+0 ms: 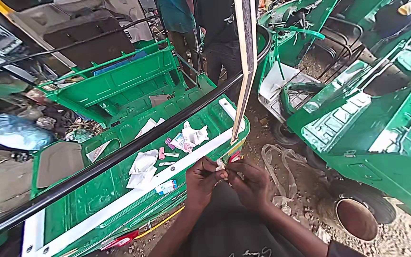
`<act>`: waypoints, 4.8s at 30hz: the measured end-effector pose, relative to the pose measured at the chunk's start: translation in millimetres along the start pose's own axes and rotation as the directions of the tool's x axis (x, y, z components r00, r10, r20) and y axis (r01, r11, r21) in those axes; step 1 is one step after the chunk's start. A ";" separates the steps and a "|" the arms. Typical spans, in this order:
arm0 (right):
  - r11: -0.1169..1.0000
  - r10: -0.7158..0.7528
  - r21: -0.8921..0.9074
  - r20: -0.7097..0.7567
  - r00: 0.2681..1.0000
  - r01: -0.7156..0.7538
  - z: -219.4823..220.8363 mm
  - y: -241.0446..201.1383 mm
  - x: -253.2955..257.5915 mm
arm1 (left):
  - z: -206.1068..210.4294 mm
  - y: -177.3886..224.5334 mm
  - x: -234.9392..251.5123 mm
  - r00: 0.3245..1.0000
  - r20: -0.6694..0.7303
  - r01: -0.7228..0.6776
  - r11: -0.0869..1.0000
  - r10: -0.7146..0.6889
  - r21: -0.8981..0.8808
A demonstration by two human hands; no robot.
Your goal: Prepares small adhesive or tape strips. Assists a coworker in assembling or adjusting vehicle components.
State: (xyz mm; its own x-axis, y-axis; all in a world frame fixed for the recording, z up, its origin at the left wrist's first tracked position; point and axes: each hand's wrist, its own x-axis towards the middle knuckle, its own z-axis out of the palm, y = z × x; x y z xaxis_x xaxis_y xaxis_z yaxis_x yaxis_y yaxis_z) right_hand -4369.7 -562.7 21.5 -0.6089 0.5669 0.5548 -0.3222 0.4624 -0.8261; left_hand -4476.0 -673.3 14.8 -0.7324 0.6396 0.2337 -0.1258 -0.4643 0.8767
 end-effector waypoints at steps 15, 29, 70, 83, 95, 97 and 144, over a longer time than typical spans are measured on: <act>0.903 -0.242 -0.351 0.061 0.968 0.248 -5.5 9.4 12.9 | 4.0 8.9 -3.9 0.990 -0.039 -0.120 0.957 0.135 0.262; 0.972 -0.148 -0.176 0.048 0.988 0.154 0.5 4.0 15.7 | 1.6 8.9 -4.4 0.916 0.083 -0.369 0.738 0.394 0.565; 0.894 0.253 0.317 0.225 0.941 -0.316 17.2 7.5 25.9 | -3.4 11.2 0.1 0.936 -0.329 0.046 0.970 -0.125 -0.237; 0.811 0.408 0.333 0.266 0.873 -0.481 36.2 12.4 30.1 | -21.4 6.8 4.0 0.942 -0.335 0.002 0.994 -0.037 -0.105; 0.766 0.457 0.057 0.653 0.604 -0.640 29.6 27.3 75.6 | -51.1 12.2 -9.1 0.907 -0.181 0.223 0.798 -0.381 -0.560; 0.716 0.428 0.155 0.673 0.603 -0.680 34.6 26.8 71.8 | -58.6 10.4 -7.7 0.930 -0.178 0.214 0.867 -0.322 -0.450; 0.675 0.561 0.461 0.185 0.807 -0.575 -43.4 47.0 30.9 | -78.6 10.5 -3.7 0.856 -0.331 0.266 0.887 -0.397 -0.377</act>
State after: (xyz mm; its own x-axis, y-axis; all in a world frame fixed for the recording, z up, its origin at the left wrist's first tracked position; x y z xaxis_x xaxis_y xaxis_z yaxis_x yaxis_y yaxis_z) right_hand -4372.2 -493.8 4.1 -0.8059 0.5911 -0.0343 -0.2016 -0.3284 -0.9228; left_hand -4527.2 -728.7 -9.9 -0.7981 0.5295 -0.2875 -0.5590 -0.4730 0.6810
